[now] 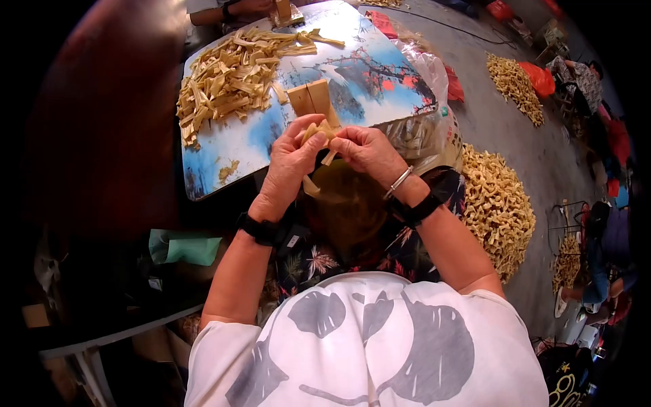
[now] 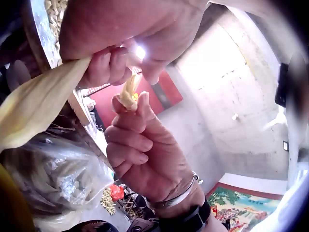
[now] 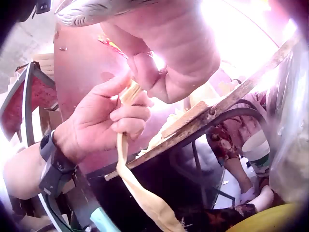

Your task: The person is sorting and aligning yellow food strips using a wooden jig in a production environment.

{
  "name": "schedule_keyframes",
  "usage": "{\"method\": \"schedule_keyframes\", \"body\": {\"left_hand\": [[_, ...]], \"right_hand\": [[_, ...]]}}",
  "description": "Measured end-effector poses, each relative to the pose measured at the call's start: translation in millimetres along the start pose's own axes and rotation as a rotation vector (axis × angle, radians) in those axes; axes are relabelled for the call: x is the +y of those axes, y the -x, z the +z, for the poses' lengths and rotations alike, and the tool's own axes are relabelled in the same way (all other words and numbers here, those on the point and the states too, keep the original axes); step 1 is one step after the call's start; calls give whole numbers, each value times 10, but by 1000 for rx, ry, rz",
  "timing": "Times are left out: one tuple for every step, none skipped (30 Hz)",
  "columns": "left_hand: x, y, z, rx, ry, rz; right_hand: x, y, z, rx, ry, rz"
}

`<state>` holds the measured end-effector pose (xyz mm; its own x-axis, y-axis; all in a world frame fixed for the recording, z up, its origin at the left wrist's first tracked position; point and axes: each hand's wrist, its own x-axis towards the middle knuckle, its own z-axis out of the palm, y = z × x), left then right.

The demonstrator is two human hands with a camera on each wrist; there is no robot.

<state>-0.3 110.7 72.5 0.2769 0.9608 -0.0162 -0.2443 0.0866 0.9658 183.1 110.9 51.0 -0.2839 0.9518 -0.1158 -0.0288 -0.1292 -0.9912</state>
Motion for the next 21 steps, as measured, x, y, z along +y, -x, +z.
{"method": "schedule_keyframes", "body": {"left_hand": [[-70, 23, -5, -41, -93, 26], [-119, 68, -8, -34, -63, 7], [-149, 101, -3, -29, -33, -7], [-154, 125, 15, -27, -4, -17], [-154, 177, 55, 3, 9, 1], [-177, 219, 77, 30, -39, 15], [-217, 257, 87, 57, -87, 29], [-242, 291, 101, 84, -136, 42], [-250, 326, 124, 80, -103, 32], [-259, 361, 144, 77, -69, 20], [-269, 392, 158, 74, -35, 8], [-299, 413, 145, 50, 63, -34], [-351, 429, 109, 27, 162, -74], [-397, 443, 81, 4, 261, -113], [-431, 464, 71, 12, 297, -142], [-460, 492, 63, 21, 332, -170], [-482, 519, 57, 29, 367, -196], [-492, 545, 50, 30, 410, -244], [-497, 579, 39, 33, 452, -294], [-511, 615, 24, 35, 494, -345], [-565, 647, 3, 10, 489, -338]], "right_hand": [[-14, 97, 31, -42, -55, 32], [-2, 184, 50, -50, -111, 60], [7, 254, 58, -57, -166, 84], [14, 306, 55, -62, -218, 102], [59, 345, 50, -59, -216, 101], [67, 383, 63, -48, -243, 101], [74, 420, 85, -37, -271, 101], [86, 448, 104, -26, -300, 102], [120, 467, 121, -28, -225, 54], [171, 486, 141, -29, -151, 7], [207, 509, 154, -32, -77, -39], [216, 542, 160, -12, -16, -71], [218, 573, 170, 6, 45, -104], [219, 593, 177, 25, 107, -138], [238, 605, 169, 44, 174, -144], [273, 615, 148, 63, 242, -152], [310, 619, 124, 81, 311, -161], [348, 620, 99, 127, 419, -175], [390, 620, 79, 172, 526, -187], [427, 618, 77, 219, 632, -198], [450, 624, 100, 269, 654, -244]]}}
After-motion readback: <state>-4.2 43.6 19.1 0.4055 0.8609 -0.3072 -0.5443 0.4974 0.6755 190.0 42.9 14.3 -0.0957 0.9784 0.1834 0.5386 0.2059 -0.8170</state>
